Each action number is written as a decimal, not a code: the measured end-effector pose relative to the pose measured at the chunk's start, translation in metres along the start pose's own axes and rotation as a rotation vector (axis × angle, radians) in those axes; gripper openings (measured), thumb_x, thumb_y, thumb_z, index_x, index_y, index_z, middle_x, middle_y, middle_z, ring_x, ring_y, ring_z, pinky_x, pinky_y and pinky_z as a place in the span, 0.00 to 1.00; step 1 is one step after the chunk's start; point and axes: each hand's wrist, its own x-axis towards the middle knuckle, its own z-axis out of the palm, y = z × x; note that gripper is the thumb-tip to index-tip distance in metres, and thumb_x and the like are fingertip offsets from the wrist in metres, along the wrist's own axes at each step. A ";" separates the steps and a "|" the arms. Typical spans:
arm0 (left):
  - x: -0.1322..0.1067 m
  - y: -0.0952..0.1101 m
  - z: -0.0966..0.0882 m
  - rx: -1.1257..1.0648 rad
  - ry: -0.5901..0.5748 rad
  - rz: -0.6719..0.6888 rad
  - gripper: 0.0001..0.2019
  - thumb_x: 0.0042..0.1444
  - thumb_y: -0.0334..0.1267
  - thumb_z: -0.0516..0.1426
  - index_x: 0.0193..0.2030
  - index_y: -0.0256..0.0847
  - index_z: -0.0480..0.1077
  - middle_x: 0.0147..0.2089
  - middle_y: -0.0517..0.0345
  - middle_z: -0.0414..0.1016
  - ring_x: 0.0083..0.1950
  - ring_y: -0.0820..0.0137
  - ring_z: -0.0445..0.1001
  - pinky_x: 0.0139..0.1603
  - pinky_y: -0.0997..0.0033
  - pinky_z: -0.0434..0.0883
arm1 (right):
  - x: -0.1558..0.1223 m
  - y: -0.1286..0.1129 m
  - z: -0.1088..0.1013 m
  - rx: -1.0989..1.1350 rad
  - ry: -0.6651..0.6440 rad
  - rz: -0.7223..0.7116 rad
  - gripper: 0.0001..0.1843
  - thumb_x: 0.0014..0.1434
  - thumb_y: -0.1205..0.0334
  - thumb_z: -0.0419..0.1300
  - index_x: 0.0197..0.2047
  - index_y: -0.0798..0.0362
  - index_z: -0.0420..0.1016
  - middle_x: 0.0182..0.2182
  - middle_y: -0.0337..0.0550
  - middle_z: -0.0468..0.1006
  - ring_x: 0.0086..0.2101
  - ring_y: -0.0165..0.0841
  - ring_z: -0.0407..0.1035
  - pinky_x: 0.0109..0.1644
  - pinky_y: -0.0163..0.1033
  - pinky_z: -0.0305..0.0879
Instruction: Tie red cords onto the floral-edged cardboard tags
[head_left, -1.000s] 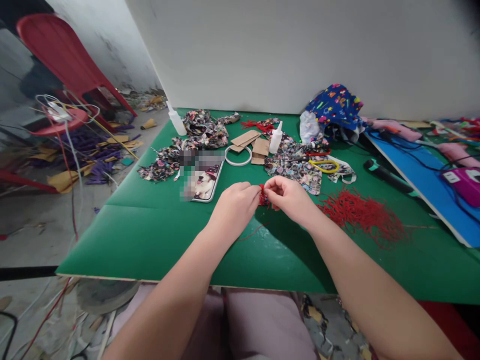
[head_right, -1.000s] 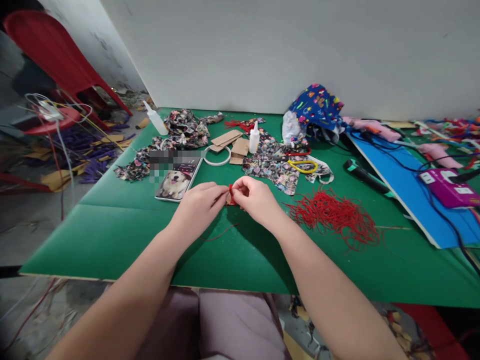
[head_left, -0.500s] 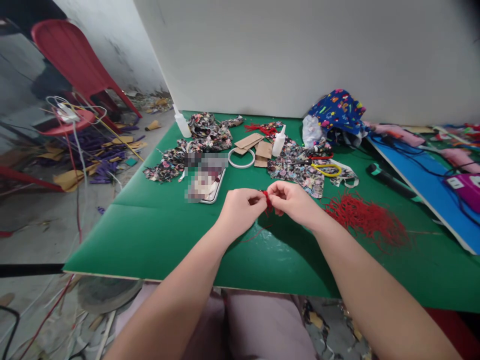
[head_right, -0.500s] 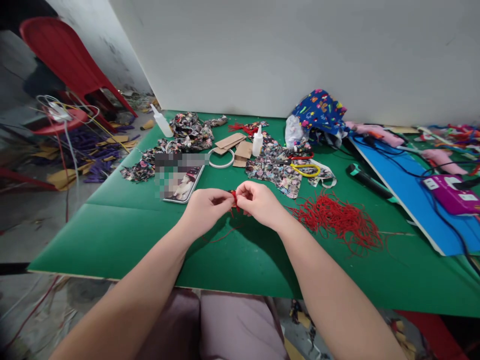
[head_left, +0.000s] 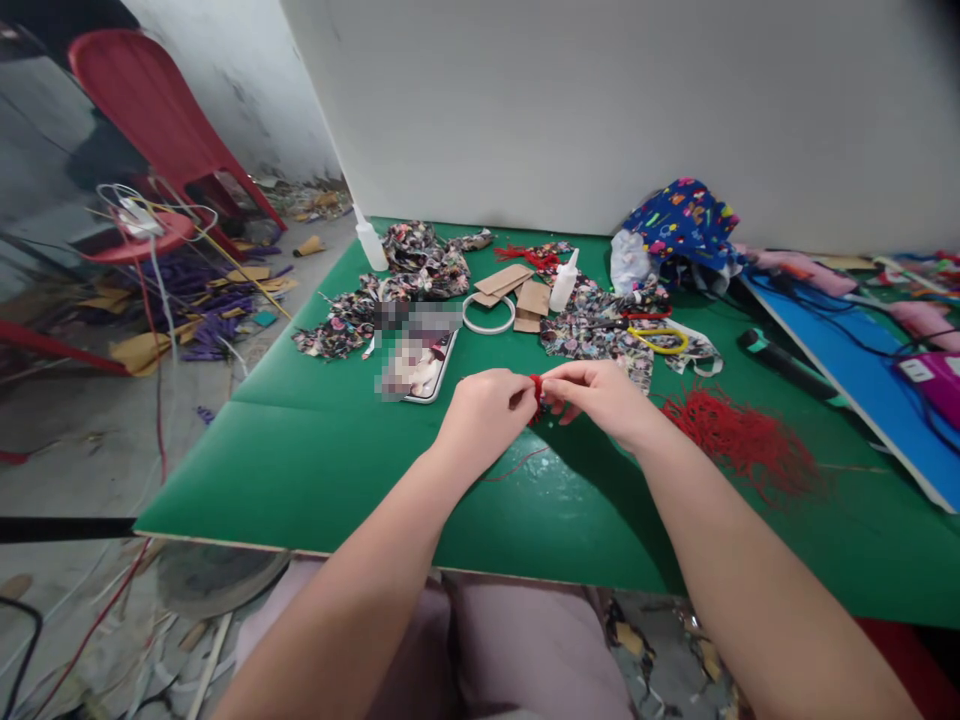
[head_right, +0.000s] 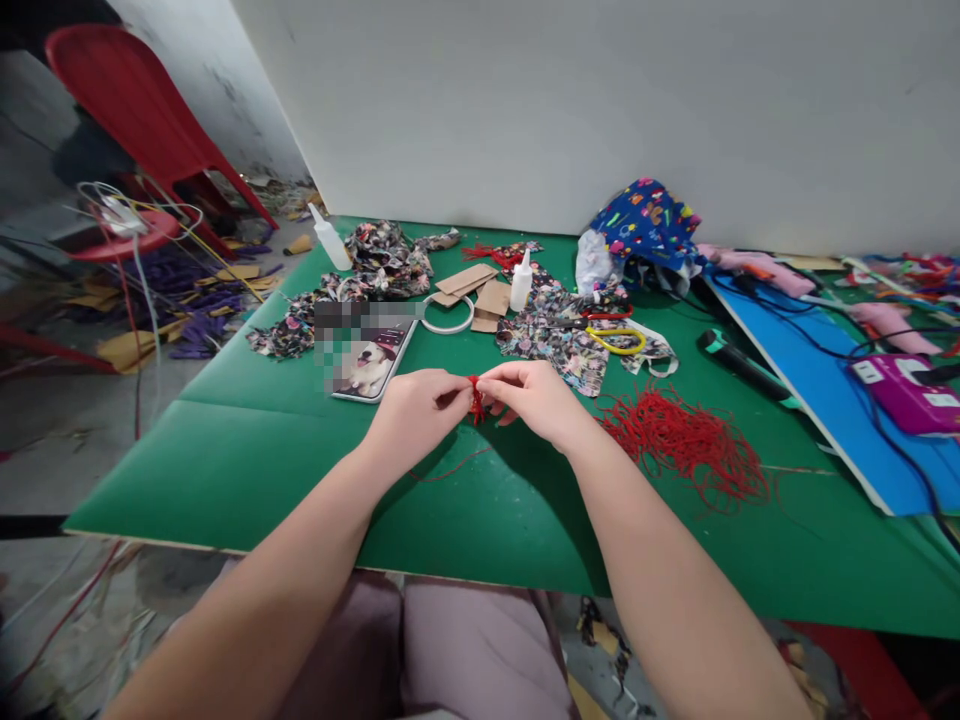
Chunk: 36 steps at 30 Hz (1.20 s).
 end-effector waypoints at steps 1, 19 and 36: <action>0.000 0.000 0.000 0.007 0.002 0.005 0.13 0.55 0.34 0.50 0.22 0.39 0.69 0.21 0.61 0.65 0.26 0.75 0.62 0.28 0.74 0.55 | 0.000 0.000 0.000 0.003 0.016 0.007 0.11 0.51 0.55 0.61 0.31 0.56 0.76 0.24 0.39 0.74 0.22 0.24 0.67 0.25 0.31 0.67; -0.003 0.001 0.000 0.123 -0.014 0.026 0.14 0.57 0.36 0.49 0.27 0.39 0.73 0.26 0.58 0.71 0.30 0.72 0.68 0.30 0.73 0.58 | 0.002 0.002 0.004 0.059 0.048 0.047 0.10 0.51 0.57 0.61 0.29 0.57 0.73 0.17 0.35 0.68 0.18 0.22 0.63 0.20 0.29 0.63; -0.002 0.004 -0.005 -0.204 -0.087 -0.089 0.10 0.51 0.33 0.51 0.25 0.38 0.73 0.24 0.62 0.72 0.26 0.77 0.64 0.28 0.76 0.58 | -0.001 0.001 0.006 0.115 -0.033 0.062 0.06 0.51 0.62 0.58 0.28 0.56 0.69 0.14 0.32 0.64 0.16 0.21 0.57 0.18 0.27 0.57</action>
